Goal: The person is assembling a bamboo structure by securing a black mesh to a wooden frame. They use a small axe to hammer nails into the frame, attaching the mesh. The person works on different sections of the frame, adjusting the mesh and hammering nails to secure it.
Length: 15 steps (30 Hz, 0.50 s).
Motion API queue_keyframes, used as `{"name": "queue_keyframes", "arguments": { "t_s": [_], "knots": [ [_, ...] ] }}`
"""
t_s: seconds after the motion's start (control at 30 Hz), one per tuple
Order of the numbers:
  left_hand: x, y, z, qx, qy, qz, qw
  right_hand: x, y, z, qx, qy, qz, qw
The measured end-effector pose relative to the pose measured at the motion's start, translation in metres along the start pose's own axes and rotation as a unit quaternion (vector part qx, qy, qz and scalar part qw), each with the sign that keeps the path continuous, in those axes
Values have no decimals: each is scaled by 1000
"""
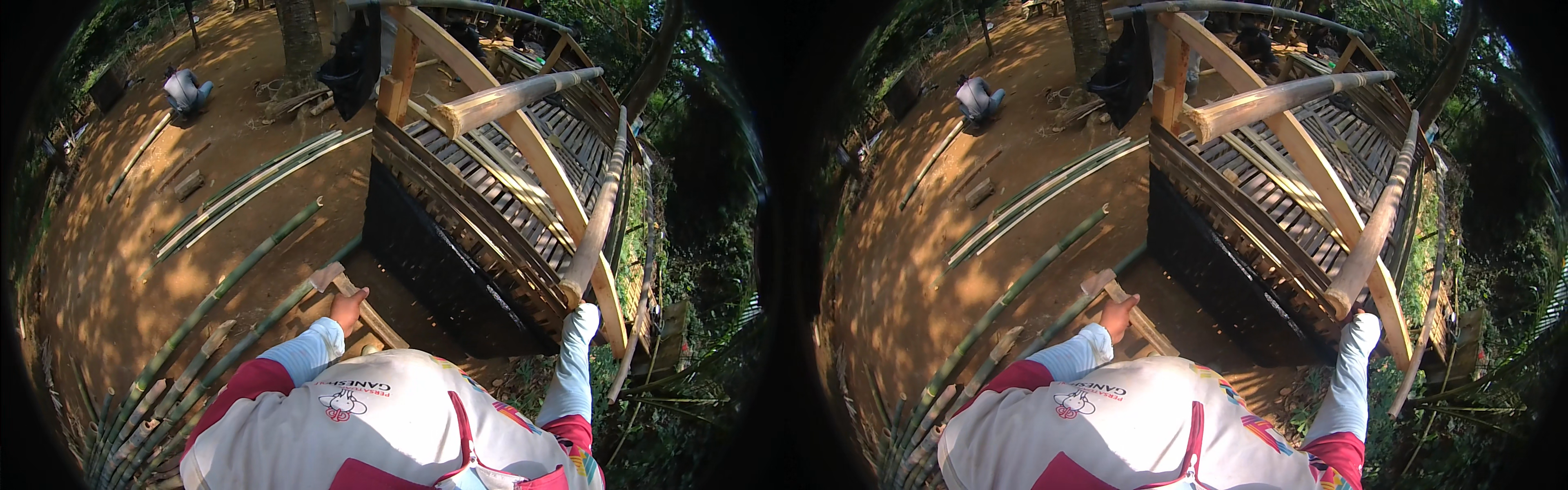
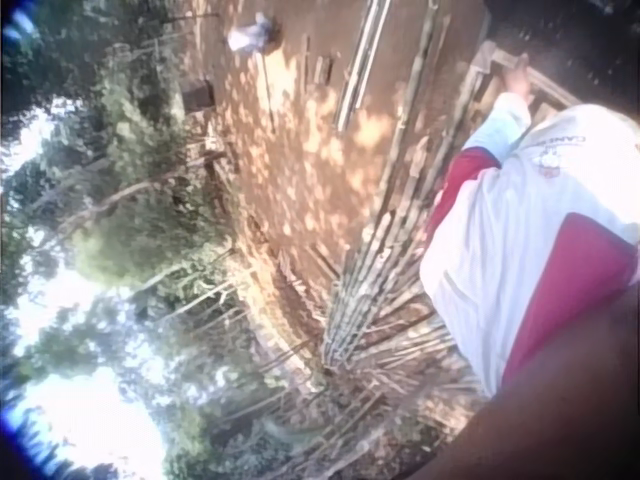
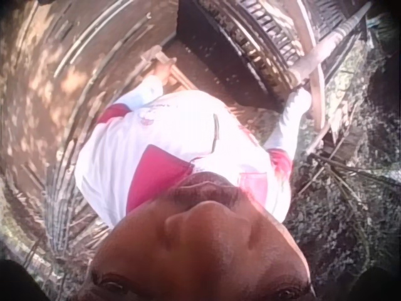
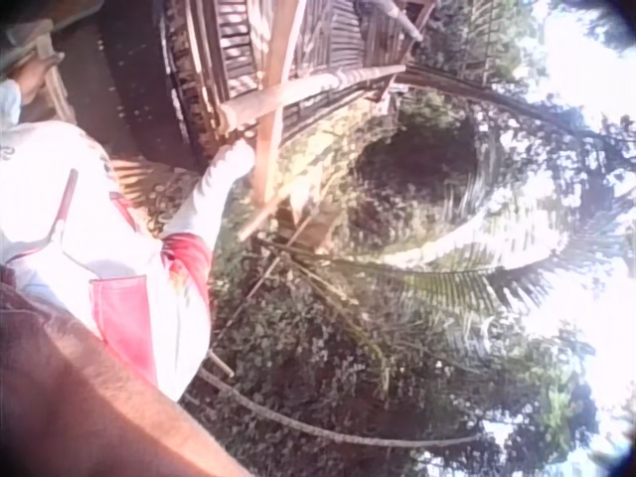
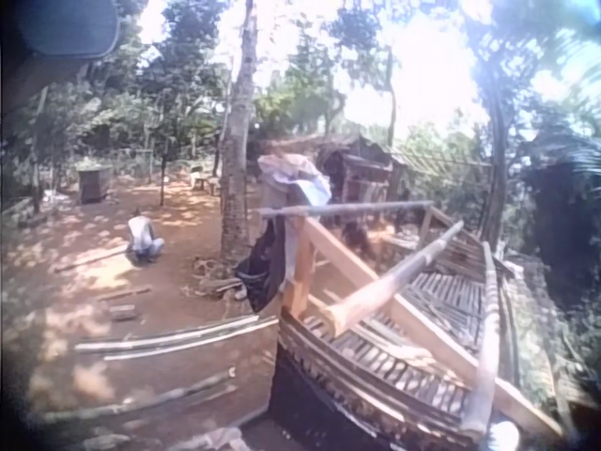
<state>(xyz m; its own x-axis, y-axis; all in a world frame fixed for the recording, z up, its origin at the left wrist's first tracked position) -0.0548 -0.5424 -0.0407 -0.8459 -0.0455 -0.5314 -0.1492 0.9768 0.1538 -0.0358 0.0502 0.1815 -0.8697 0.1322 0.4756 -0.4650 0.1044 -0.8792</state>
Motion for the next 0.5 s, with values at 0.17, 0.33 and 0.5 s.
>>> {"name": "queue_keyframes", "arguments": {
  "t_s": [0.17, 0.33, 0.5],
  "knots": [
    [5, -4, 16, -1, -3, -11, 1000, 1, -3, 4, 34, 24, 34, 999],
    [11, -7, 34, -11, -4, 6, 1000, 3, -8, 8, 74, 10, 31, 997],
    [4, 1, 29, -18, -30, 20, 999, 4, 3, 1, 70, 39, 10, 997]
  ]
}}
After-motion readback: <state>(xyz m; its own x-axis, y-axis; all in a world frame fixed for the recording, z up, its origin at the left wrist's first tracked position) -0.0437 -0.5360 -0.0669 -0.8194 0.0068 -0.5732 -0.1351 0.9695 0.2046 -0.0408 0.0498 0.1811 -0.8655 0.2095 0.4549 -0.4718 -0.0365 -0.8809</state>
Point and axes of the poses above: each hand's wrist, its own x-axis towards the middle knuckle, its own y-axis out of the palm, z = x × y, the point moved 10 cm from there along x, towards the middle knuckle, and after that the axes turned 9 degrees about z, right-handed, at the moved point
